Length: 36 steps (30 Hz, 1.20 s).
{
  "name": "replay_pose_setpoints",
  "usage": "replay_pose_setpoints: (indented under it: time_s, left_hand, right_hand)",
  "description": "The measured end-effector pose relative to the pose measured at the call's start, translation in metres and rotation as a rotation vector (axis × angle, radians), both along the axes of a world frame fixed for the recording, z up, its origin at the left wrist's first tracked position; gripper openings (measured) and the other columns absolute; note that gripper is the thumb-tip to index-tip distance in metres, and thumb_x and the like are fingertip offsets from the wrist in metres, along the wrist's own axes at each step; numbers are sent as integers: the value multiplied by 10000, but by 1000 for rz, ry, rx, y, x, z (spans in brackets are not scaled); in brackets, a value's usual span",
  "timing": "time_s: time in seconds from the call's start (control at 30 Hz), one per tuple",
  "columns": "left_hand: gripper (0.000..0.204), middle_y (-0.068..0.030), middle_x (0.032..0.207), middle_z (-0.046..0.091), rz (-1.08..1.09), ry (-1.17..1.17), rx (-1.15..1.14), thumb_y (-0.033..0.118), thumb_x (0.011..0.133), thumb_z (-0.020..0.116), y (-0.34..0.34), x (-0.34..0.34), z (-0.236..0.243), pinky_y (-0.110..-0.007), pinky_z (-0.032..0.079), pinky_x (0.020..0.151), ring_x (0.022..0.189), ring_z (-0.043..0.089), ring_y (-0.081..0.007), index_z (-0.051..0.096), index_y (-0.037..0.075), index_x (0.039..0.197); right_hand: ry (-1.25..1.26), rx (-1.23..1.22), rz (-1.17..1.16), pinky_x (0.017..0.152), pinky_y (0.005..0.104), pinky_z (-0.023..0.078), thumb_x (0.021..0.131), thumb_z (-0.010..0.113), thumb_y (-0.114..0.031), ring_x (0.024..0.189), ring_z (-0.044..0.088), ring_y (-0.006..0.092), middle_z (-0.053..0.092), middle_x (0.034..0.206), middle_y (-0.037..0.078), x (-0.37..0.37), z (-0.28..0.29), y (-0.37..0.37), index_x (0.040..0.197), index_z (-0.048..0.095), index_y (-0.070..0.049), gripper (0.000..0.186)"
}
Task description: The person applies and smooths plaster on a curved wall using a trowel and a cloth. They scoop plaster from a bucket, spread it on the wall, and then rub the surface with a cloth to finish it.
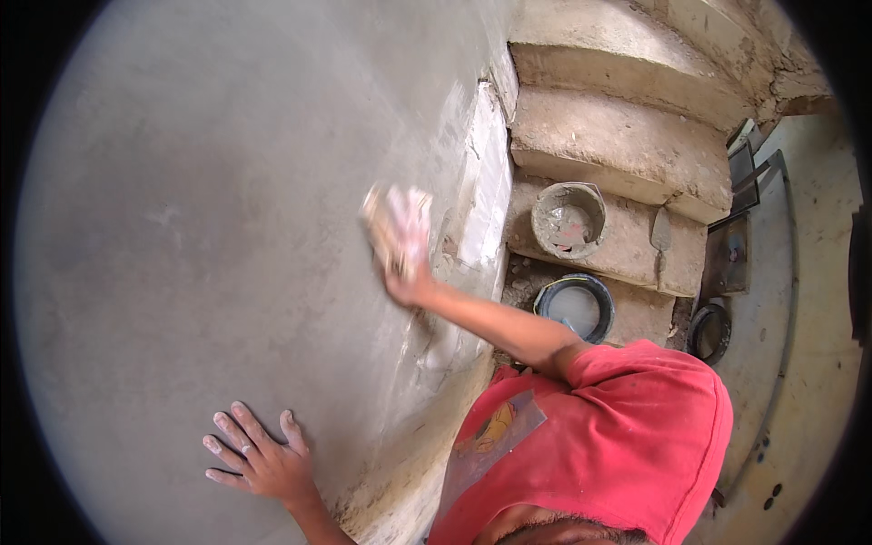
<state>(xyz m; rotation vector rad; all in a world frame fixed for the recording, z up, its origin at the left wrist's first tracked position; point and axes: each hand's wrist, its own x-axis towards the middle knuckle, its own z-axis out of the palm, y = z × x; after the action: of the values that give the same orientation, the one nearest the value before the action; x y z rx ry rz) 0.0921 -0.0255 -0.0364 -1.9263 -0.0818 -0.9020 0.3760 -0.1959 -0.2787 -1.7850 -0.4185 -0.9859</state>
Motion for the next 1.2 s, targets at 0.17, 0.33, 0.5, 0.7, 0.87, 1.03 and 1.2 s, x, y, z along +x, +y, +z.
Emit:
replay_pose_setpoints:
  time_s: [0.17, 0.33, 0.5, 0.7, 0.87, 1.03, 1.2]
  left_hand:
    - [735, -27, 1778, 365, 20, 20, -37, 613, 1073, 507, -10, -5, 2, -660, 113, 1320, 1649, 297, -323, 437, 222, 1692]
    - [730, -15, 1780, 357, 87, 15, -110, 601, 1060, 533, -32, -4, 12, -648, 118, 1328, 1653, 287, -320, 444, 234, 1684]
    - [750, 19, 1789, 340, -4, -5, -27, 597, 1057, 542, -23, 10, 15, -632, 113, 1335, 1663, 270, -288, 395, 260, 1711]
    - [694, 27, 1752, 415, 94, -5, -41, 644, 1044, 534, -37, 4, 16, -630, 117, 1339, 1636, 336, -300, 519, 294, 1644]
    - [695, 42, 1745, 427, 94, -2, -44, 655, 1041, 533, -40, 13, 16, -630, 116, 1338, 1633, 344, -286, 527, 299, 1638]
    - [713, 62, 1743, 427, 115, 12, -33, 678, 1026, 546, -48, 12, 18, -620, 125, 1341, 1629, 350, -269, 507, 329, 1647]
    - [739, 92, 1755, 398, 65, 29, -40, 680, 1019, 564, -58, 11, 24, -623, 124, 1338, 1637, 328, -249, 457, 351, 1672]
  right_hand:
    - [36, 408, 44, 1275, 766, 63, 1040, 591, -267, 1642, 165, 532, 301, 1780, 177, 2, 105, -11, 1634, 516, -168, 607]
    - [-194, 63, 95, 1293, 735, 45, 1027, 599, -240, 1644, 149, 530, 270, 1793, 174, -49, 10, 12, 1626, 516, -133, 614]
    - [358, 611, 97, 1297, 730, 18, 996, 626, -204, 1659, 97, 511, 211, 1813, 167, 46, 29, -6, 1685, 420, -149, 721]
    - [-319, 4, 130, 1304, 720, -7, 983, 655, -265, 1662, 68, 516, 174, 1826, 154, -55, 4, 8, 1672, 460, -187, 720]
    - [265, 561, -33, 1300, 725, 9, 1058, 585, -354, 1655, 139, 511, 272, 1791, 193, 20, 42, -13, 1648, 497, -277, 602]
    - [-136, 132, 87, 1298, 725, -4, 1064, 585, -340, 1660, 146, 489, 276, 1789, 193, -48, 56, -1, 1659, 479, -285, 607]
    - [67, 381, 26, 1307, 719, -6, 1044, 612, -311, 1660, 174, 474, 304, 1795, 107, -33, 28, -12, 1608, 551, -297, 567]
